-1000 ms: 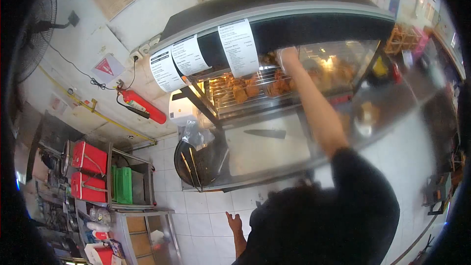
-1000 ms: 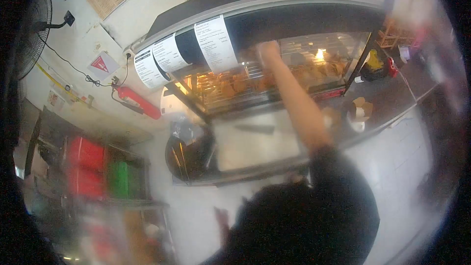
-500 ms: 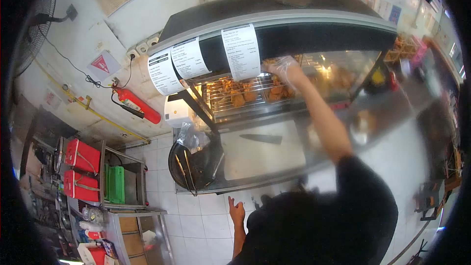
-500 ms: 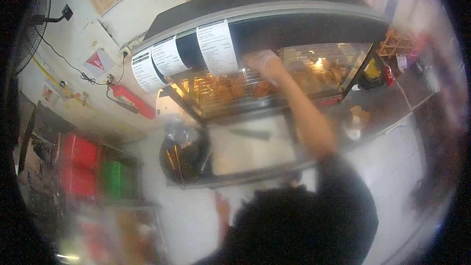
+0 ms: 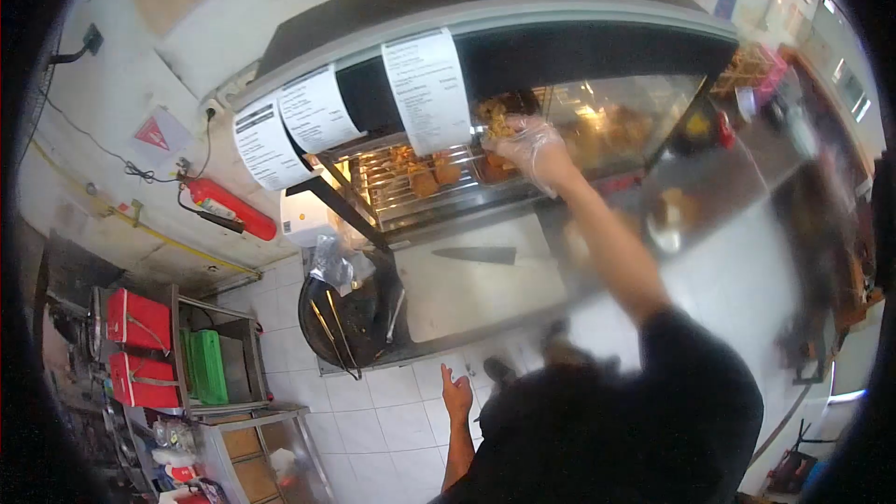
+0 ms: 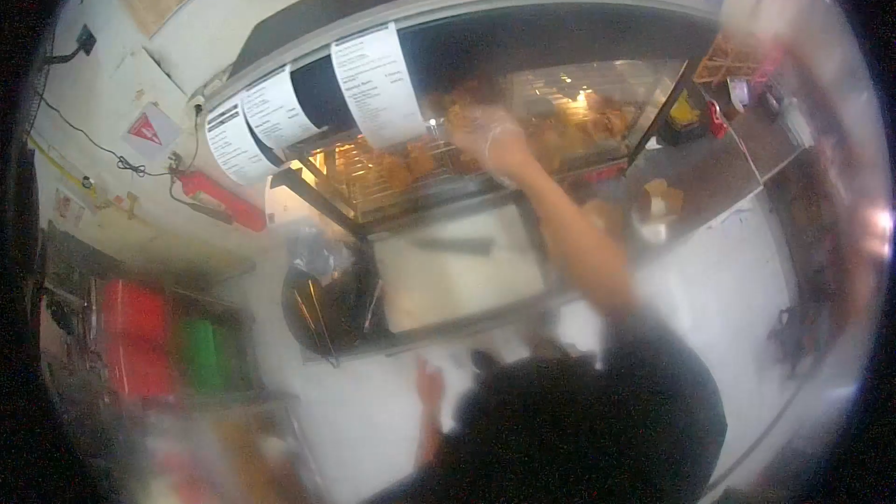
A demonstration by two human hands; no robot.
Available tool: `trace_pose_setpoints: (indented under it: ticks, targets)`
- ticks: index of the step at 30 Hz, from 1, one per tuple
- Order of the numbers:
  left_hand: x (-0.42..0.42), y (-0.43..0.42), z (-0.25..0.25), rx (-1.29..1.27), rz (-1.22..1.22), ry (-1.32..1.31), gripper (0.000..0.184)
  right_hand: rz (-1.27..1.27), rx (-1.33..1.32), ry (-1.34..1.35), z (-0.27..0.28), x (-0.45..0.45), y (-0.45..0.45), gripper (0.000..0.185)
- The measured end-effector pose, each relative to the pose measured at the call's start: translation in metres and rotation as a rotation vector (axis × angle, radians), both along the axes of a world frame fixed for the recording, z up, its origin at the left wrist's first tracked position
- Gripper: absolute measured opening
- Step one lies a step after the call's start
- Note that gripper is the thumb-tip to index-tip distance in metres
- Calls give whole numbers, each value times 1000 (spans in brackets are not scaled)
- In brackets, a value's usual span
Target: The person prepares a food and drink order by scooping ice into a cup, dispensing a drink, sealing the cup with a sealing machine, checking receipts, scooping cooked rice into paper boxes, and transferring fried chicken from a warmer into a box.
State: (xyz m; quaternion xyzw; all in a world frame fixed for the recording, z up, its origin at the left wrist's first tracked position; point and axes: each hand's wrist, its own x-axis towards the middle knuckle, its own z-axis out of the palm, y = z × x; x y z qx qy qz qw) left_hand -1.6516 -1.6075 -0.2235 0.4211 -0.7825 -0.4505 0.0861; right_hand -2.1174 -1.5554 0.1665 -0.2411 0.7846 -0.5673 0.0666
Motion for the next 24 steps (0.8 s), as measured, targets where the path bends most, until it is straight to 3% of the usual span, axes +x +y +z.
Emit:
trace_pose_setpoints:
  ticks: [2,4,5,8,11,12,14,15,18,19,21,23,24]
  targets:
    - [-1,4,-18,-45,-36,26,70,1,125,88,-15,-7,14,70]
    - [7,10,-22,-79,-109,48,70,169,-210,-190,-26,-4,39,73]
    - [7,13,-18,-20,-71,8,71,53,-74,-243,-28,-5,54,75]
    - [19,26,-23,33,-56,-74,74,-4,-45,-421,-14,1,123,75]
    - [48,53,-48,16,-65,-132,77,-60,-31,-350,-40,-36,210,73]
    - [55,65,-49,42,-41,-143,77,-142,-77,-331,-44,-43,242,55]
    - [65,90,-48,109,-2,-224,77,-43,33,-220,-59,-87,307,35]
    - [65,104,-48,131,17,-294,77,11,120,-62,-67,-108,340,30]
    - [82,139,-79,195,9,-342,78,88,50,-122,-115,-165,417,30]
    - [75,150,-72,190,4,-357,78,46,399,40,-121,-173,436,34]
    - [61,171,-65,397,87,-320,79,172,644,169,-138,-194,462,41]
    - [49,188,-64,431,81,-318,80,304,937,317,-179,-219,484,46]
    - [45,194,-64,468,81,-298,80,318,963,283,-189,-221,487,45]
